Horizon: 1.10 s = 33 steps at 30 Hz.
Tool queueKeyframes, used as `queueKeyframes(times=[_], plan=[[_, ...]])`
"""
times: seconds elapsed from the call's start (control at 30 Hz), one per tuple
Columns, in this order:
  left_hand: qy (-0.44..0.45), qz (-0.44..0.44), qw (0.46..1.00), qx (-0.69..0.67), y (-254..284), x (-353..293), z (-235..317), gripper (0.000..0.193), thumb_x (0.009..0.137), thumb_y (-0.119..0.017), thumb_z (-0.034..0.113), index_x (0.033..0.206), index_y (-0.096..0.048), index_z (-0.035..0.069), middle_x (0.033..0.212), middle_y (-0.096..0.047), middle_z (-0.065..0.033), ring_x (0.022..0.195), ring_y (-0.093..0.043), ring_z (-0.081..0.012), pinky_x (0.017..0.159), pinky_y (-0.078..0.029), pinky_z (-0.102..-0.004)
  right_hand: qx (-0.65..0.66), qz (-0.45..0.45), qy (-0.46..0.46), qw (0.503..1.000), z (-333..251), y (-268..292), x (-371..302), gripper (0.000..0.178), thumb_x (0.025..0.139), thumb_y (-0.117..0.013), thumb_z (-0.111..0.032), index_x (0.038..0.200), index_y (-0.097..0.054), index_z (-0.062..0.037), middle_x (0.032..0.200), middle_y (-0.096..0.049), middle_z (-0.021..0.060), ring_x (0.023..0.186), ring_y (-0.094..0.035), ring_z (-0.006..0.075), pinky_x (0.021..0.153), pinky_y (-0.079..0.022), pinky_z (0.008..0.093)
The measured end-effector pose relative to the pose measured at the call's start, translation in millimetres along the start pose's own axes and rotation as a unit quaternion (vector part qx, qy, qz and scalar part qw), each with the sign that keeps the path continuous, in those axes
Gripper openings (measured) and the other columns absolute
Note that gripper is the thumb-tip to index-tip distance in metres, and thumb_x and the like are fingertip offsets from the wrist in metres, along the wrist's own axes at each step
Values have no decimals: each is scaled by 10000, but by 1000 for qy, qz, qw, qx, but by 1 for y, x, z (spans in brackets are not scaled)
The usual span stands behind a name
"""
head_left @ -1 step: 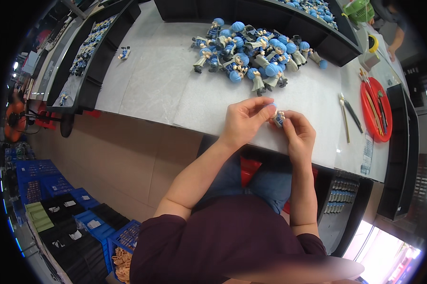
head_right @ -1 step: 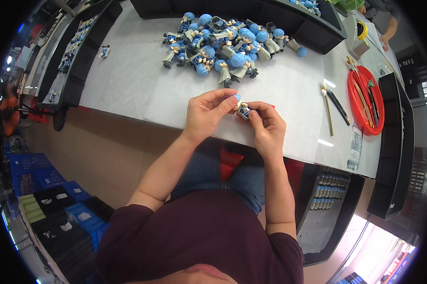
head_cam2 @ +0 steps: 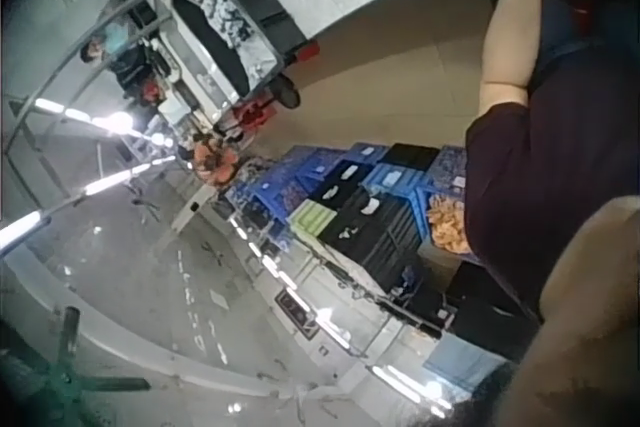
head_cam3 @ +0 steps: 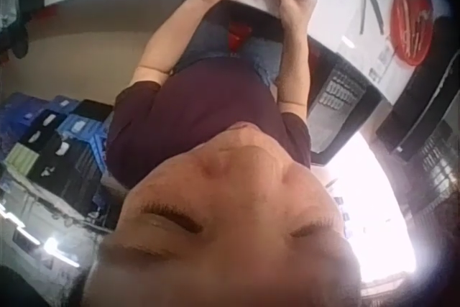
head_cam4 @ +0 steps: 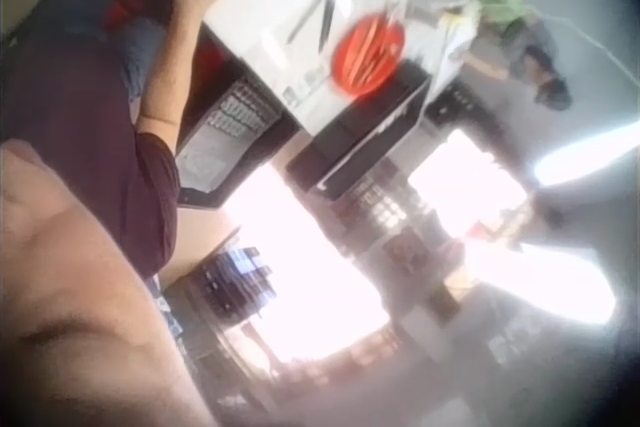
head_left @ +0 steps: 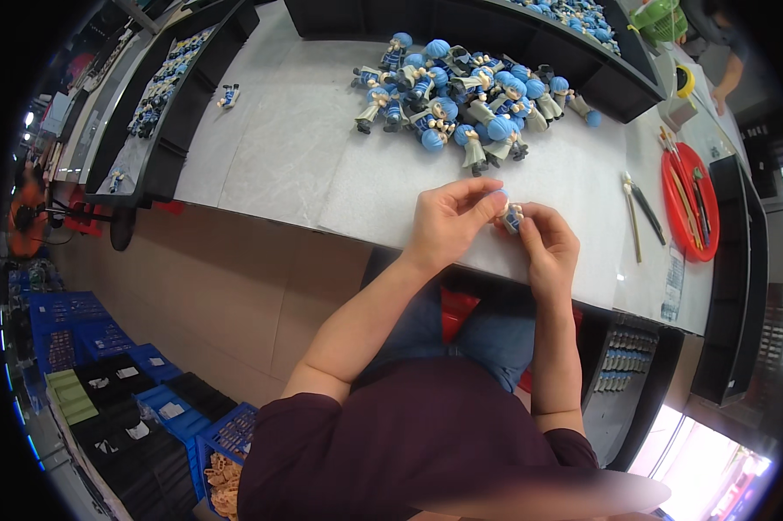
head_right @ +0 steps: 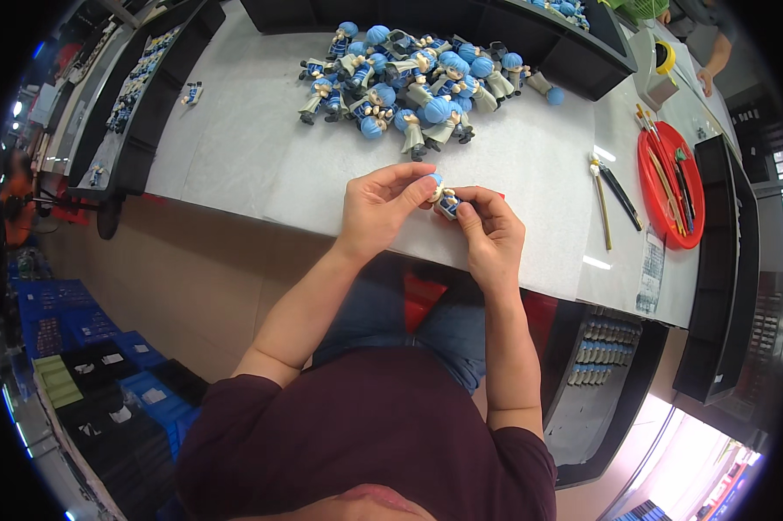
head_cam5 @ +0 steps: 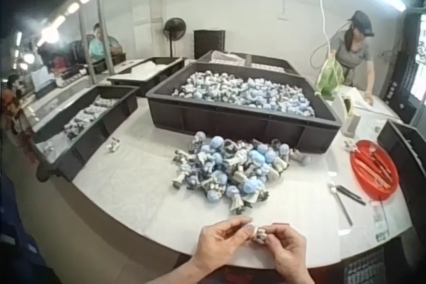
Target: The person assembles toy figures by hand on a workbench, joining plastic components from a bin and a tray to form the figures.
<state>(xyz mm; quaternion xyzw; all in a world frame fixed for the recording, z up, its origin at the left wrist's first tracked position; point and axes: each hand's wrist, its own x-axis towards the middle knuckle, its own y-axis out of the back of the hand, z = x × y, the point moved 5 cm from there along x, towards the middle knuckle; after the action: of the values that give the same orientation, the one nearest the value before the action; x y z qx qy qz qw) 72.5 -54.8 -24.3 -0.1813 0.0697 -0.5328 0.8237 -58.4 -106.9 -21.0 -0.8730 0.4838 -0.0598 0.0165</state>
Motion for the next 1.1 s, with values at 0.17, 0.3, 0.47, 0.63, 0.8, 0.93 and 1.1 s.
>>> queueKeyframes(times=[0.17,0.3,0.47,0.63,0.8,0.93,1.1], plan=[[9,5,1000,-16,1,1,-2,220,802,-596,90,964,-576,-57,777,-615,-69,680,-564,-84,611,-474,-198,-3,-4,2,1000,-1,-1,1,141,840,-471,19,963,-520,70,877,-590,119,788,-585,159,730,-467,252],[18,5,999,-27,2,1,-3,216,804,-594,94,959,-577,-56,790,-613,-70,684,-567,-87,619,-477,-200,10,-4,-5,1000,-1,-3,1,147,844,-464,15,968,-514,78,875,-592,135,790,-588,172,732,-476,266],[23,-6,1000,-16,2,2,-2,212,804,-587,72,989,-579,-32,822,-619,-70,726,-574,-91,638,-488,-223,24,6,-3,1000,-2,-1,0,177,829,-503,4,992,-504,73,903,-588,141,801,-586,178,737,-482,276],[16,-5,997,-80,-2,1,2,246,818,-557,46,1051,-544,-32,969,-592,-92,850,-552,-96,732,-465,-225,34,46,45,997,-6,-1,-2,315,775,-562,51,1071,-457,40,988,-560,147,889,-558,174,763,-477,275],[14,-58,998,23,-1,0,0,288,809,-540,-2,1094,-512,-30,1035,-569,-98,911,-543,-117,789,-458,-254,17,46,94,994,-10,2,-3,458,714,-577,128,1122,-404,14,1052,-527,145,991,-516,179,842,-442,281],[-6,-60,998,-27,-1,1,2,298,784,-515,-69,1079,-501,-31,1064,-550,-114,964,-538,-152,832,-448,-276,19,47,117,992,-7,3,-3,485,688,-561,150,1125,-405,8,1113,-495,136,1073,-472,201,911,-393,317],[-28,-71,997,0,-5,2,8,364,746,-473,-134,1094,-462,-29,1083,-532,-130,1014,-522,-188,877,-421,-295,-4,35,114,993,-8,4,-3,520,664,-546,125,1146,-401,-3,1183,-444,115,1143,-413,212,966,-332,356]])
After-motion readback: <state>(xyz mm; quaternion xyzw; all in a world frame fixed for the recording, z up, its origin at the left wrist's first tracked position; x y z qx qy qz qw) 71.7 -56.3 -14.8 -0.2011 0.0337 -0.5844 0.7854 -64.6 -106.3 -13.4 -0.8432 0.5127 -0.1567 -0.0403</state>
